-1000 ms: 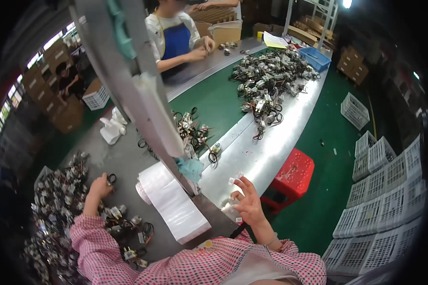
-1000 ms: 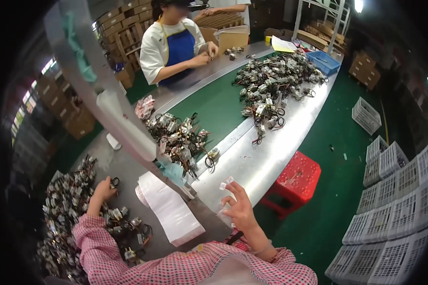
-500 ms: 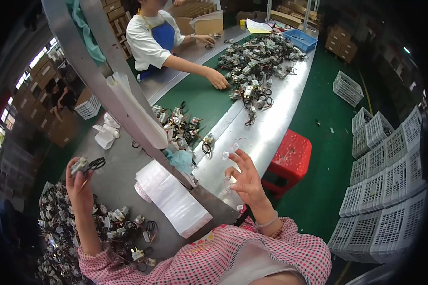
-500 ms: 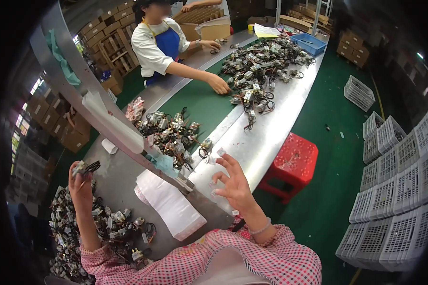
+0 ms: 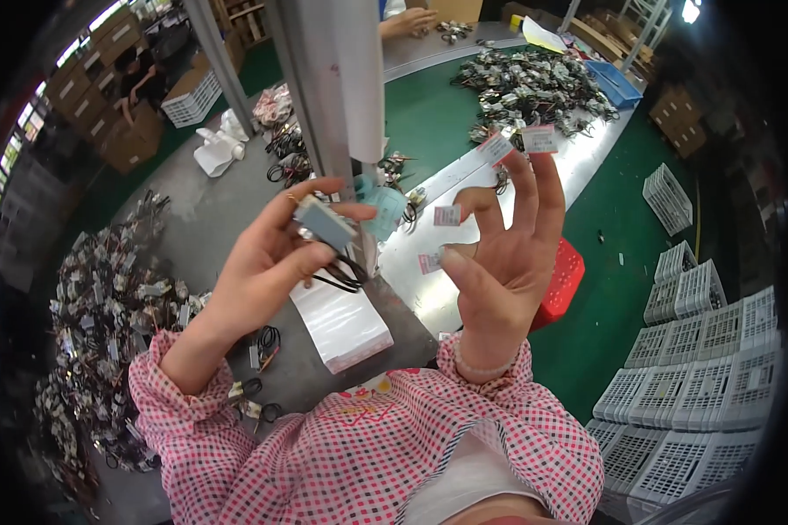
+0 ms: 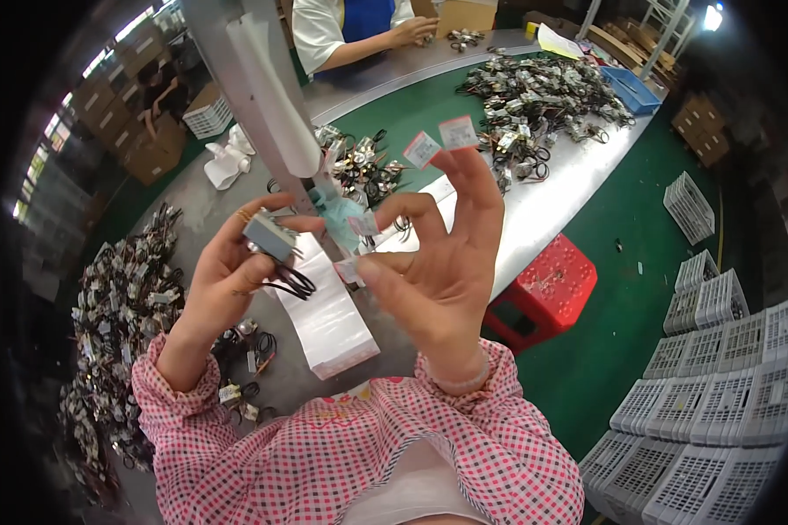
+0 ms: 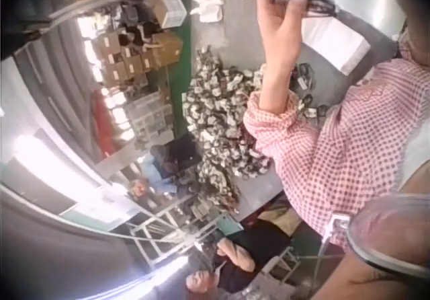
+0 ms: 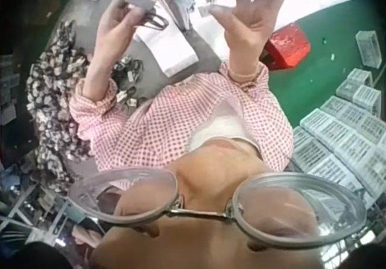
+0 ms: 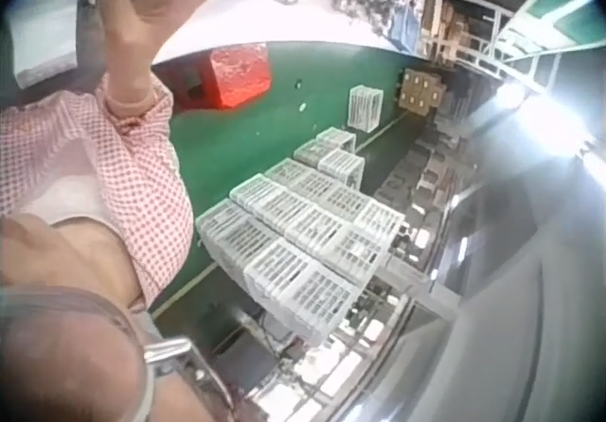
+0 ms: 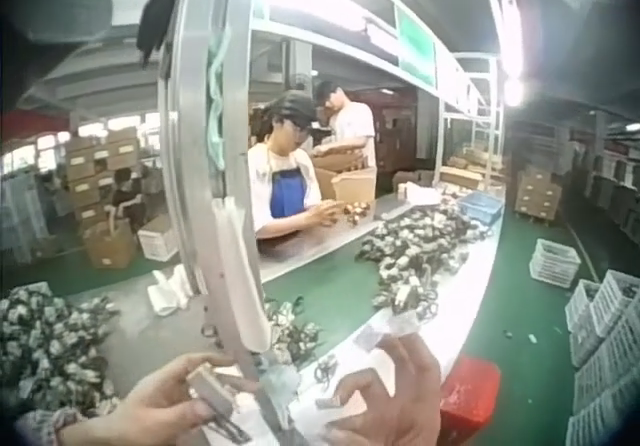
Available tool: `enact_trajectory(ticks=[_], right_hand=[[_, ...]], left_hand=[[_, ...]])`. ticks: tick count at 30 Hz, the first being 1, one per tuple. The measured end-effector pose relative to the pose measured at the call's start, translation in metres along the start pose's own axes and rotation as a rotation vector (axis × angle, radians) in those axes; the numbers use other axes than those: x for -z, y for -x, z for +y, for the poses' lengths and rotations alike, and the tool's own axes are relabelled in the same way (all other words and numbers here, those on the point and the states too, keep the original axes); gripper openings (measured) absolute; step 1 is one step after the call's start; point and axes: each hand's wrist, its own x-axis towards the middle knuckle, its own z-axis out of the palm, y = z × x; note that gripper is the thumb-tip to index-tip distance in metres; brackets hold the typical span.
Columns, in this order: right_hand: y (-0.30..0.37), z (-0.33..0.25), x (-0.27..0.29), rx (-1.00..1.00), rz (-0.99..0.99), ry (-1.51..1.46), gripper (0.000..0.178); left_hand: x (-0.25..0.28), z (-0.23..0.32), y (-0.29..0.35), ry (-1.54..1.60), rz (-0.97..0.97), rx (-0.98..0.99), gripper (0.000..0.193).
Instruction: Assembling and inspecting small electronic components with attached wiring on a factory production line.
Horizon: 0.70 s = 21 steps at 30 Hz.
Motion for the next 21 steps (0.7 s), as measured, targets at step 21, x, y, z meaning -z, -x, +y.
enact_trajectory(ticks=[21], right_hand=[[0.007,0.010,-0.010,-0.157,-0.008,-0.119,0.080]], left_hand=[[-0.018,-0.013,0.000,-0.129,-0.129,-0.017,0.068]])
